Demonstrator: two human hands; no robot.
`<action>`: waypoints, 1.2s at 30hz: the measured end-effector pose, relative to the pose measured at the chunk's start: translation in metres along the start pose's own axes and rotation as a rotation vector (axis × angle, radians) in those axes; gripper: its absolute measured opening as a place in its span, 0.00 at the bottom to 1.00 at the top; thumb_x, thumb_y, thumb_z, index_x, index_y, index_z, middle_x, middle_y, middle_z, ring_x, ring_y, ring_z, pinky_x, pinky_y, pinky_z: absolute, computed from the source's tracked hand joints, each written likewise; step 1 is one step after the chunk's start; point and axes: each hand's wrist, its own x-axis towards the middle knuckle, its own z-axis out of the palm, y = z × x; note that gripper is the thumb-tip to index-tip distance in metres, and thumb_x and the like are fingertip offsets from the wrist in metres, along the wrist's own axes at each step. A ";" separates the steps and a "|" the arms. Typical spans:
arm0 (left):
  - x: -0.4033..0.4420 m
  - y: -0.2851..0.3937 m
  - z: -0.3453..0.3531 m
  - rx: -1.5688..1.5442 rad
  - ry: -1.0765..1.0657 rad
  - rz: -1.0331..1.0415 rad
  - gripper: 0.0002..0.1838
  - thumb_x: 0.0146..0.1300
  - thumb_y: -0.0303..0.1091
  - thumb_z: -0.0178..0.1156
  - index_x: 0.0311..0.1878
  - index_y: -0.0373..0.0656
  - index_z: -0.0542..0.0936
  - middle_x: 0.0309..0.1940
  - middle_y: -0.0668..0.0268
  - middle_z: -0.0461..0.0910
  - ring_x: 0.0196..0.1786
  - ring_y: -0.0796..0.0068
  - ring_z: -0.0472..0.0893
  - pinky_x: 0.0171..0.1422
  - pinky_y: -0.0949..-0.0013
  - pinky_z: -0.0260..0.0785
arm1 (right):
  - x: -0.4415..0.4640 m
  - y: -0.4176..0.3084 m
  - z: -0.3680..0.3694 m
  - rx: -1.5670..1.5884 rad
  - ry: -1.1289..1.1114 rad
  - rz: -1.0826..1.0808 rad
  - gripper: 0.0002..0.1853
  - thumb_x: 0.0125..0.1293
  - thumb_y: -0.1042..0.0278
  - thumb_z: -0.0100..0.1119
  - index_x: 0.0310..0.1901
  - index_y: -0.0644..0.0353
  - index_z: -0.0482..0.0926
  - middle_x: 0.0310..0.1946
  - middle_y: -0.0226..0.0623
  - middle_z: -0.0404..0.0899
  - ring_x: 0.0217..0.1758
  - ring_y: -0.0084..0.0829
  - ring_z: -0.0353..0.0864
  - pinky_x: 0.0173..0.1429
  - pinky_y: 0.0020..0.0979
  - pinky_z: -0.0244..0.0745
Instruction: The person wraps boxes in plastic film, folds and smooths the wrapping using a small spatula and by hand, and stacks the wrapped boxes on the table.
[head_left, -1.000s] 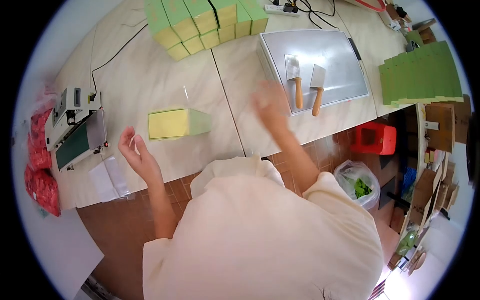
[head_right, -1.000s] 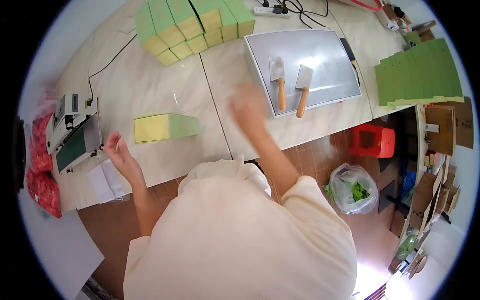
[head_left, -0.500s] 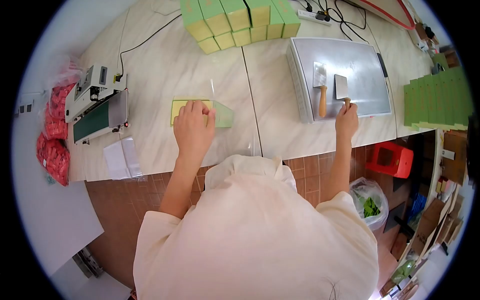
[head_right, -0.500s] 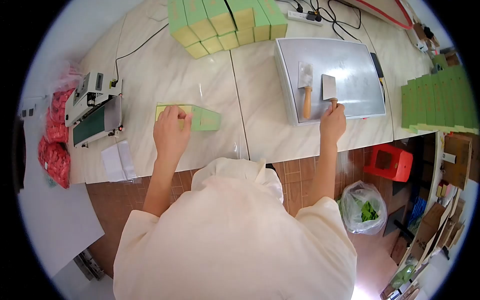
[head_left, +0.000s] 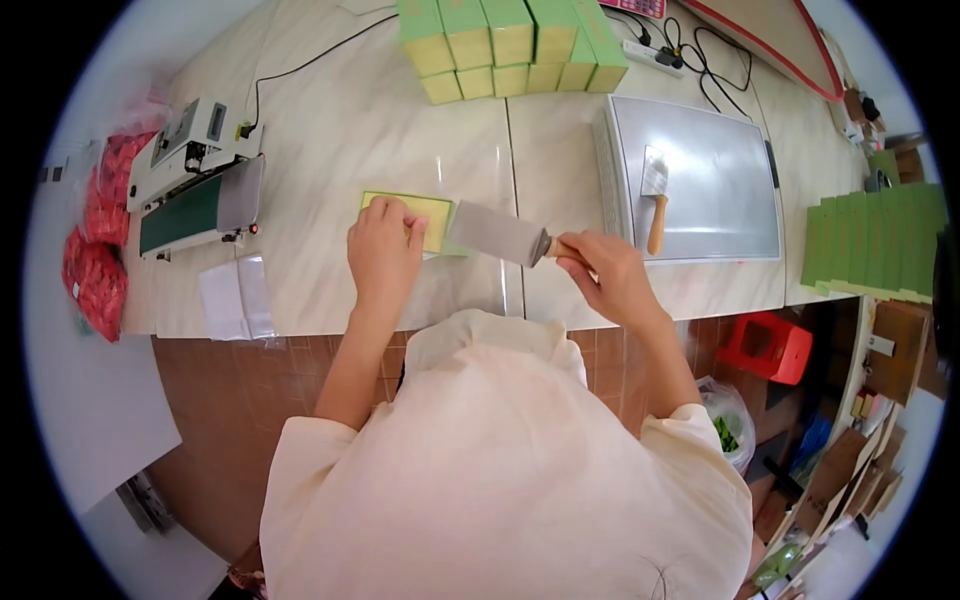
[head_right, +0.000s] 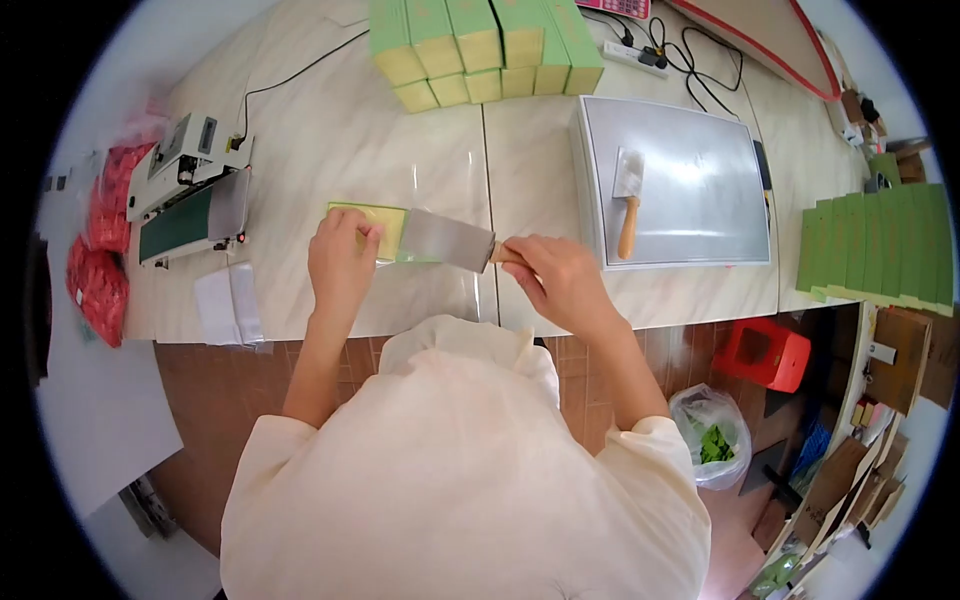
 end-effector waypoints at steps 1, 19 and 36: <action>0.001 0.000 -0.001 -0.001 0.010 -0.010 0.08 0.61 0.33 0.64 0.33 0.43 0.75 0.35 0.66 0.76 0.41 0.59 0.77 0.45 0.56 0.67 | 0.003 -0.001 0.003 -0.008 -0.029 -0.029 0.07 0.62 0.72 0.64 0.41 0.61 0.78 0.28 0.38 0.80 0.29 0.42 0.78 0.35 0.38 0.71; 0.007 -0.015 -0.026 -0.279 -0.058 0.243 0.11 0.57 0.36 0.69 0.38 0.44 0.79 0.45 0.64 0.77 0.52 0.59 0.75 0.55 0.59 0.67 | 0.030 -0.035 0.016 -0.197 -0.142 -0.089 0.03 0.64 0.68 0.63 0.36 0.55 0.78 0.24 0.30 0.77 0.23 0.36 0.74 0.29 0.34 0.68; 0.034 -0.050 -0.034 -0.209 -0.116 0.522 0.07 0.53 0.30 0.69 0.29 0.43 0.78 0.36 0.68 0.77 0.47 0.64 0.77 0.54 0.60 0.67 | 0.048 -0.041 0.036 -0.291 -0.217 -0.192 0.08 0.63 0.68 0.64 0.43 0.56 0.80 0.23 0.32 0.74 0.23 0.37 0.73 0.31 0.36 0.68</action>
